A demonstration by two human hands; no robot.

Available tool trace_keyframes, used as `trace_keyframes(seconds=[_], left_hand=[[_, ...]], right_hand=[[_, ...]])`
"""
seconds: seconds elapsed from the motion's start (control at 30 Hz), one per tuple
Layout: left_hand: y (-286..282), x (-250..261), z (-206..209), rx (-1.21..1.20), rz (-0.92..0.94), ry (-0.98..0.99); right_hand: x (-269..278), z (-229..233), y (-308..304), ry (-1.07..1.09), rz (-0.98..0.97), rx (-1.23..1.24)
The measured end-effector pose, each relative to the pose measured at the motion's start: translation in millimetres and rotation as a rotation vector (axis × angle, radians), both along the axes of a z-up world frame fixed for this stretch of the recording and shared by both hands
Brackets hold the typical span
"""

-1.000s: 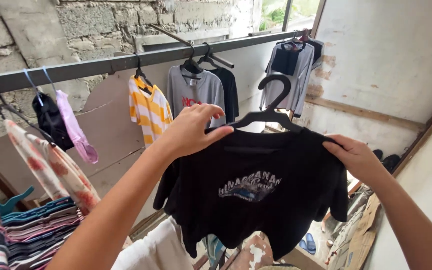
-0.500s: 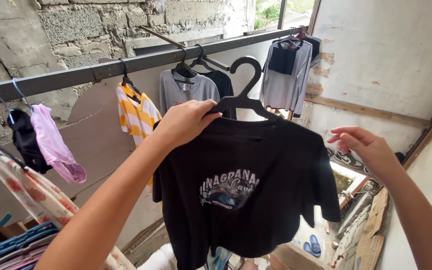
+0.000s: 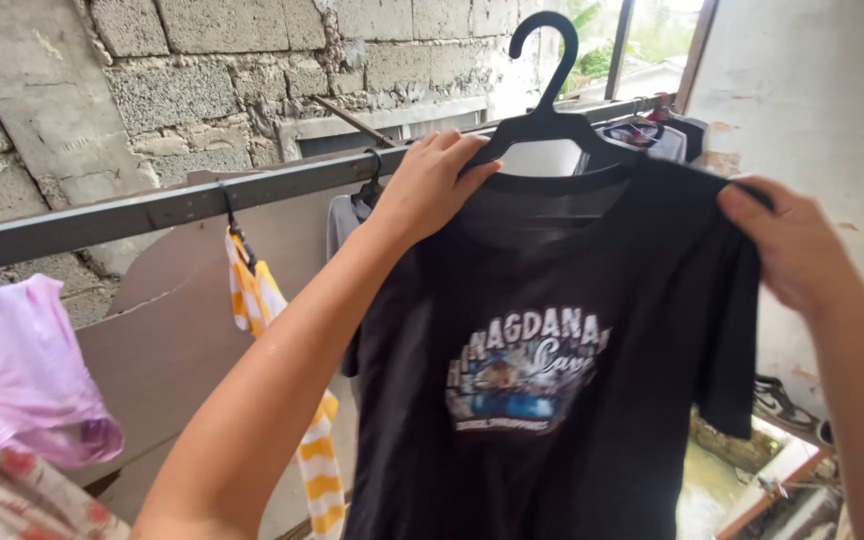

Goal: Hanging various clothes from a laundry basket onto a clothes rack using hangers.

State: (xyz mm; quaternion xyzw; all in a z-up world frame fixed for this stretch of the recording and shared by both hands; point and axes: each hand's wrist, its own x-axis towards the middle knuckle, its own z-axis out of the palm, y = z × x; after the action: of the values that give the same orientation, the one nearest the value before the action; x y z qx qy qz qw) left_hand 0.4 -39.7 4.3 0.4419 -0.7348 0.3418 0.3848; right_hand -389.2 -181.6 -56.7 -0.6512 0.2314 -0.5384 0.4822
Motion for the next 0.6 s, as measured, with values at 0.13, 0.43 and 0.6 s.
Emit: trace_keyframes(seconds=[0.13, 0.43, 0.6], left_hand=[[-80, 12, 3, 0.169, -0.112, 0.258], [-263, 163, -186, 0.389, 0.573, 0.030], [-260, 171, -199, 0.607, 0.766, -0.077]], right_hand=[[-26, 30, -90, 0.083, -0.138, -0.173], [35, -26, -127, 0.690, -0.581, -0.341], [142, -85, -158, 0.512, -0.349, -0.386]])
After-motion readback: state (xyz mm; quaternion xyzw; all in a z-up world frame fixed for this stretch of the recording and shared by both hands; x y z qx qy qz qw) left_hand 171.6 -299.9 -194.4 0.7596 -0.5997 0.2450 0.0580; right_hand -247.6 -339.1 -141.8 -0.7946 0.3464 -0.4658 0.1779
